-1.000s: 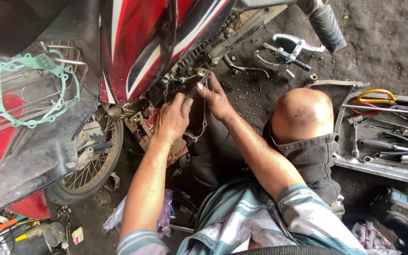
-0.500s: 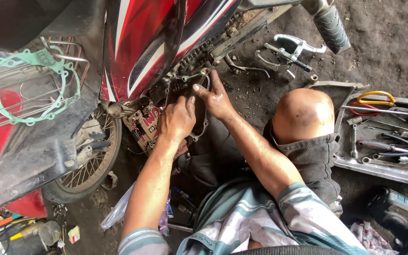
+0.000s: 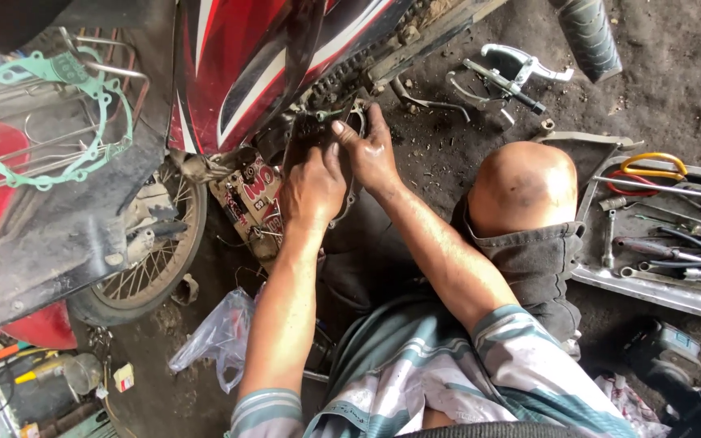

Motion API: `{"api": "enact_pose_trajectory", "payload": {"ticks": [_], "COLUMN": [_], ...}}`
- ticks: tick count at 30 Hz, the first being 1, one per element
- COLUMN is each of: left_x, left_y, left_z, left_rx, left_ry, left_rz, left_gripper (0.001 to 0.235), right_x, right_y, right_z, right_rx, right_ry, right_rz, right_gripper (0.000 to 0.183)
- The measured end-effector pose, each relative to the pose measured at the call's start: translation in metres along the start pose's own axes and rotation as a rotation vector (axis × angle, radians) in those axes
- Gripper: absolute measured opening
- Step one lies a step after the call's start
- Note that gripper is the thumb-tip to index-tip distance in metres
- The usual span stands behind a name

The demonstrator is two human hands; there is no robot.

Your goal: Adjusting and cleaning the engine chain and internal components of a motorcycle using a small tool.

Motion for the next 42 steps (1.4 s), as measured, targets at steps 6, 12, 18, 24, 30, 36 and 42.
{"api": "enact_pose_trajectory", "payload": {"ticks": [6,12,18,24,30,36,42], "left_x": [-0.005,-0.012,-0.018,-0.018,0.000,0.007,0.004], "left_y": [-0.007,-0.007,-0.013,-0.010,0.009,0.020,0.017], "left_z": [0.021,0.016,0.008,0.000,0.012,0.017,0.016], "left_rx": [0.126,0.012,0.016,-0.017,0.048,0.099,0.297], "left_ry": [0.014,0.006,0.021,0.006,-0.033,-0.149,-0.056], "left_rz": [-0.110,-0.172,-0.205,-0.140,-0.061,0.106,-0.009], "left_gripper": [0.053,0.054,0.051,0.047,0.043,0.049,0.062], "right_x": [0.010,0.010,0.010,0.004,0.003,0.006,0.004], "right_y": [-0.006,-0.011,-0.014,0.010,0.010,-0.029,0.007], "right_z": [-0.006,-0.007,-0.012,-0.003,-0.004,-0.018,0.013], "right_rx": [-0.195,-0.100,-0.035,0.000,0.042,0.047,0.023], "right_ry": [-0.094,-0.195,-0.233,-0.210,-0.118,-0.028,-0.097], "right_rz": [-0.092,-0.076,-0.041,0.050,0.118,0.147,-0.001], "right_gripper": [0.051,0.041,0.043,0.038,0.030,0.029,0.042]}}
Point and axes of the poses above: each hand's wrist, its own x-axis away from the middle knuckle, its own z-axis out of the back of the hand, y = z × x, the point moved 5 cm from there along -x, towards the middle knuckle, and after that the axes turned 15 degrees about -x, right-handed, at the moved point
